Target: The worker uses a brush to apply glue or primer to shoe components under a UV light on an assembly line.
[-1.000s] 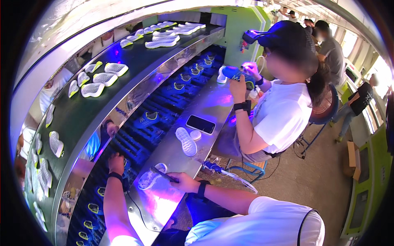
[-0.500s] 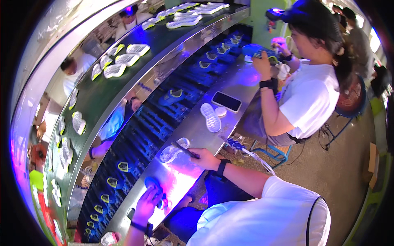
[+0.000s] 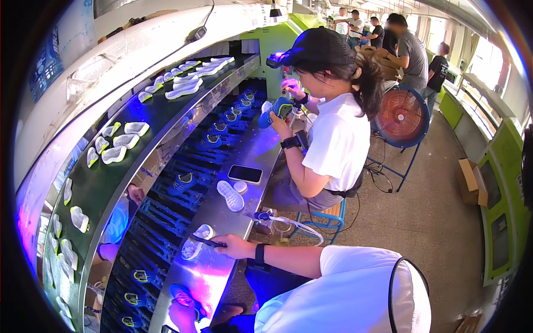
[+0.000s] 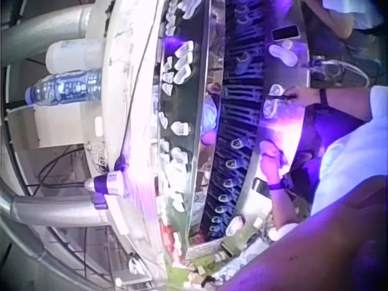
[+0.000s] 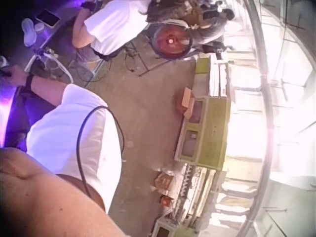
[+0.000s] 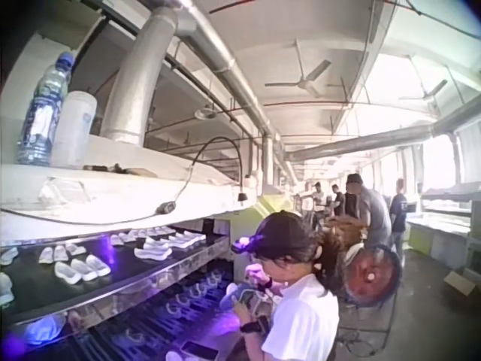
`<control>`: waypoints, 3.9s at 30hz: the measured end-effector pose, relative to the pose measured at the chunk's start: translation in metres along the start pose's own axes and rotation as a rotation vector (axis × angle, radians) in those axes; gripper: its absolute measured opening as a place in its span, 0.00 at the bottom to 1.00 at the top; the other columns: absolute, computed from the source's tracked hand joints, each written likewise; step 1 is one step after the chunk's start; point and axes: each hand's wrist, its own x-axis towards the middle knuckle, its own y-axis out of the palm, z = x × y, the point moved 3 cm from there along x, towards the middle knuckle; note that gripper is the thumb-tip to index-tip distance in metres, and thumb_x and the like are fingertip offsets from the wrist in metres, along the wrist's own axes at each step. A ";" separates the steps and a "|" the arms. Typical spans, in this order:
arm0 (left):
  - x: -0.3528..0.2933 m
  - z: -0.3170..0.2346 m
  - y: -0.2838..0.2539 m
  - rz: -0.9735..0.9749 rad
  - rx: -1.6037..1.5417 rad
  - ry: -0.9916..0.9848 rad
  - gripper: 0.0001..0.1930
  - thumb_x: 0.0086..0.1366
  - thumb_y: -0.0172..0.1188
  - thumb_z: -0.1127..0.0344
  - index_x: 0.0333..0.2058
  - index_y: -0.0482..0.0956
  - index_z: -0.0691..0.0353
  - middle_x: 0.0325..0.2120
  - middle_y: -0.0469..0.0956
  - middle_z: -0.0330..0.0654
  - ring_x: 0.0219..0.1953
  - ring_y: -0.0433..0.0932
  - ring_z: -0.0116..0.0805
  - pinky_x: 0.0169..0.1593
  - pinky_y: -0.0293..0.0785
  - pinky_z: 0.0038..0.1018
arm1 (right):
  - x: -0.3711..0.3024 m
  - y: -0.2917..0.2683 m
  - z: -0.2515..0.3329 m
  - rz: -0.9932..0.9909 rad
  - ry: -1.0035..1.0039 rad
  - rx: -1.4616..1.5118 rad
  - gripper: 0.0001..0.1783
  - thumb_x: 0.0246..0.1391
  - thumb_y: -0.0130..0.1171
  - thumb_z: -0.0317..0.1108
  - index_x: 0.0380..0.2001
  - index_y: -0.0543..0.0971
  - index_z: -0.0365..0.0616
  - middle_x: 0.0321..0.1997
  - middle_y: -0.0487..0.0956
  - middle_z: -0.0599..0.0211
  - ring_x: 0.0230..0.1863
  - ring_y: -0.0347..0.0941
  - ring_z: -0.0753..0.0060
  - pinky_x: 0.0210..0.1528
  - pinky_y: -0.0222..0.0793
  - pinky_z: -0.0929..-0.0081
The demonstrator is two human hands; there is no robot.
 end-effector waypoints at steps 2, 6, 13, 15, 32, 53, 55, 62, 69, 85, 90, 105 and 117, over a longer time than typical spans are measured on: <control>0.005 0.003 0.011 0.005 -0.037 -0.091 0.22 0.64 0.67 0.53 0.42 0.82 0.71 0.30 0.83 0.50 0.30 0.80 0.42 0.37 0.76 0.40 | -0.009 -0.007 0.007 -0.049 -0.020 -0.069 0.21 0.64 0.59 0.31 0.60 0.76 0.43 0.30 0.81 0.67 0.27 0.77 0.76 0.32 0.76 0.71; -0.021 -0.011 0.001 -0.243 -0.246 -0.012 0.27 0.61 0.72 0.55 0.50 0.80 0.73 0.40 0.85 0.56 0.40 0.85 0.47 0.42 0.80 0.41 | -0.013 0.010 0.013 0.040 -0.024 -0.072 0.21 0.64 0.60 0.34 0.59 0.77 0.44 0.37 0.83 0.58 0.39 0.79 0.69 0.47 0.74 0.66; -0.064 -0.119 -0.014 -0.475 -0.155 0.344 0.24 0.57 0.72 0.70 0.52 0.77 0.68 0.48 0.80 0.56 0.49 0.81 0.52 0.52 0.78 0.40 | -0.019 0.030 0.079 0.160 -0.124 0.090 0.21 0.64 0.59 0.29 0.59 0.78 0.40 0.49 0.84 0.61 0.49 0.77 0.77 0.53 0.75 0.72; -0.066 -0.130 -0.014 -0.334 -0.162 0.505 0.26 0.55 0.73 0.64 0.52 0.77 0.63 0.52 0.78 0.60 0.53 0.79 0.60 0.54 0.77 0.49 | -0.027 0.021 0.100 0.128 -0.158 0.039 0.19 0.64 0.59 0.29 0.57 0.79 0.37 0.52 0.84 0.60 0.51 0.78 0.73 0.56 0.74 0.70; -0.083 -0.151 -0.033 -0.400 0.181 0.734 0.15 0.60 0.62 0.70 0.47 0.84 0.61 0.50 0.81 0.49 0.55 0.80 0.52 0.60 0.78 0.47 | -0.050 0.041 0.140 0.340 -0.184 -0.139 0.21 0.56 0.65 0.24 0.54 0.80 0.37 0.49 0.85 0.58 0.49 0.80 0.70 0.55 0.72 0.72; -0.074 -0.133 -0.015 -0.384 0.107 0.544 0.26 0.49 0.62 0.80 0.50 0.83 0.59 0.50 0.79 0.48 0.57 0.78 0.54 0.62 0.75 0.49 | -0.059 0.017 0.121 0.528 0.002 0.060 0.20 0.59 0.65 0.27 0.55 0.81 0.37 0.37 0.82 0.71 0.37 0.74 0.82 0.42 0.72 0.79; -0.075 -0.133 -0.014 -0.390 0.104 0.507 0.27 0.48 0.61 0.81 0.51 0.83 0.59 0.50 0.79 0.48 0.57 0.78 0.54 0.63 0.74 0.50 | -0.060 0.015 0.124 0.543 0.137 0.037 0.21 0.58 0.65 0.27 0.55 0.80 0.37 0.38 0.83 0.72 0.39 0.75 0.80 0.45 0.72 0.78; -0.076 -0.137 -0.009 -0.336 0.016 0.322 0.32 0.44 0.64 0.81 0.53 0.82 0.59 0.51 0.79 0.49 0.58 0.77 0.54 0.65 0.71 0.48 | -0.064 0.019 0.108 0.547 0.213 0.054 0.22 0.59 0.64 0.28 0.57 0.80 0.39 0.34 0.80 0.73 0.35 0.72 0.84 0.40 0.70 0.81; -0.076 -0.132 -0.001 -0.253 0.016 0.108 0.37 0.43 0.66 0.81 0.57 0.78 0.58 0.53 0.77 0.50 0.56 0.78 0.53 0.58 0.77 0.41 | -0.090 0.018 0.071 0.522 0.343 0.206 0.24 0.60 0.65 0.31 0.58 0.78 0.35 0.31 0.77 0.74 0.30 0.71 0.84 0.35 0.68 0.82; -0.078 -0.121 -0.026 -0.038 -0.139 -0.120 0.32 0.43 0.71 0.75 0.53 0.82 0.59 0.45 0.82 0.47 0.44 0.84 0.45 0.48 0.81 0.33 | -0.057 0.024 0.132 0.496 -0.138 -0.411 0.24 0.51 0.68 0.23 0.54 0.82 0.45 0.34 0.82 0.60 0.34 0.78 0.69 0.43 0.72 0.76; -0.081 -0.107 -0.027 0.002 -0.276 -0.076 0.32 0.43 0.77 0.71 0.52 0.82 0.64 0.44 0.82 0.49 0.45 0.84 0.43 0.50 0.79 0.33 | -0.048 0.036 0.123 0.465 -0.208 -0.318 0.24 0.53 0.67 0.21 0.55 0.81 0.39 0.39 0.83 0.64 0.38 0.78 0.74 0.45 0.72 0.78; -0.079 -0.106 0.018 0.184 -0.678 -0.390 0.25 0.49 0.80 0.65 0.45 0.83 0.67 0.34 0.84 0.32 0.37 0.79 0.19 0.43 0.74 0.21 | -0.019 0.043 0.107 0.482 0.074 -0.094 0.23 0.58 0.67 0.29 0.57 0.80 0.37 0.33 0.80 0.73 0.30 0.72 0.83 0.36 0.70 0.82; -0.083 -0.122 -0.007 0.168 -1.130 -0.562 0.20 0.57 0.76 0.63 0.43 0.82 0.70 0.32 0.83 0.37 0.34 0.80 0.22 0.38 0.75 0.20 | -0.057 0.045 0.107 0.530 0.006 -0.131 0.22 0.57 0.67 0.27 0.56 0.81 0.39 0.32 0.80 0.75 0.32 0.72 0.86 0.37 0.70 0.82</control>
